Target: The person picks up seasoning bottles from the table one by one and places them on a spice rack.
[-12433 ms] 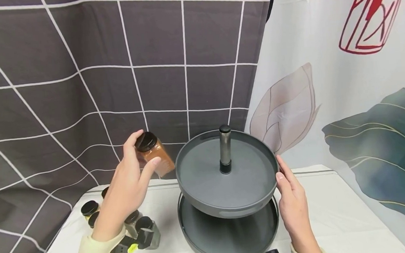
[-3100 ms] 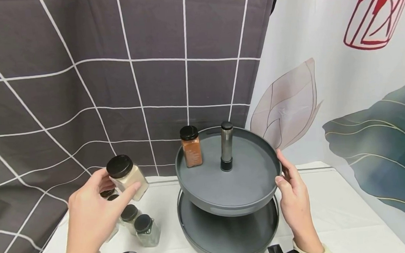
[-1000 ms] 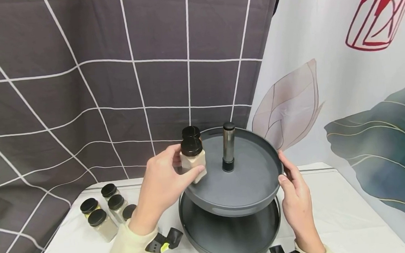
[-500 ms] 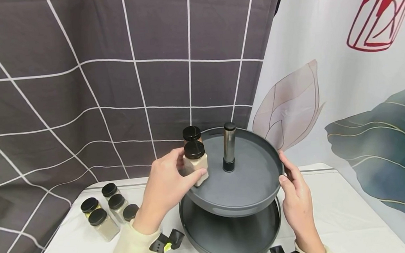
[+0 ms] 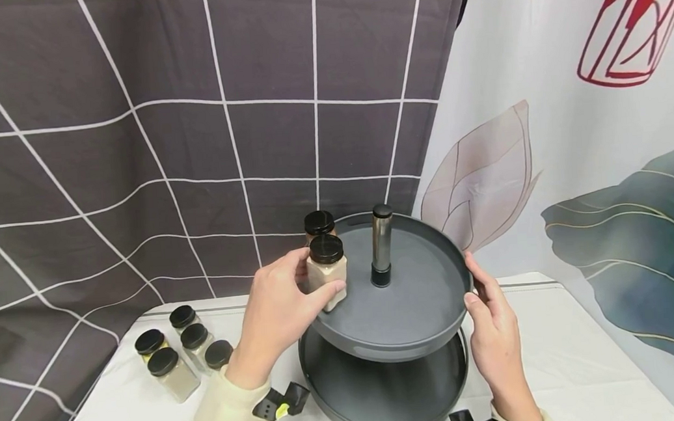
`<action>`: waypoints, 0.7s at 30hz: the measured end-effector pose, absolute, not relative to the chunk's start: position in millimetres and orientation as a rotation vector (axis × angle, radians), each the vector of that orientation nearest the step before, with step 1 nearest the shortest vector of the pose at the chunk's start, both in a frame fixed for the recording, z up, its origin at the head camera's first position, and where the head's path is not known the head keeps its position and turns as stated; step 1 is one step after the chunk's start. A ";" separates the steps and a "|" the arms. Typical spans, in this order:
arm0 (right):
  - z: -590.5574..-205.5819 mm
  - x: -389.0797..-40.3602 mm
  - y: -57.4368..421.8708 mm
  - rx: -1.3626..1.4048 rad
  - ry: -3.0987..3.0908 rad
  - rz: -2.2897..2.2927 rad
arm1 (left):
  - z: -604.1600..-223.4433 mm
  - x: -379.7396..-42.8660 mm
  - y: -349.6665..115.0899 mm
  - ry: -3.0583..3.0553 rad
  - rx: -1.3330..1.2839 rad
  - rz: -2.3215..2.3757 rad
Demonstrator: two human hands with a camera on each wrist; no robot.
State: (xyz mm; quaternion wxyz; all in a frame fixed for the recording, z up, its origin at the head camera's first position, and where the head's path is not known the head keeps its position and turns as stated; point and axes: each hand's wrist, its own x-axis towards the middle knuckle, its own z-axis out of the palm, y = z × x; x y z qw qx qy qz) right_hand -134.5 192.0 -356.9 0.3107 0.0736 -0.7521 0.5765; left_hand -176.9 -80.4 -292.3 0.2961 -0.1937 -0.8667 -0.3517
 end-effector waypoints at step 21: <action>-358.4 -135.9 192.5 0.197 -1.987 1.514 | -290.8 -175.8 -85.7 -2.355 -0.496 -0.872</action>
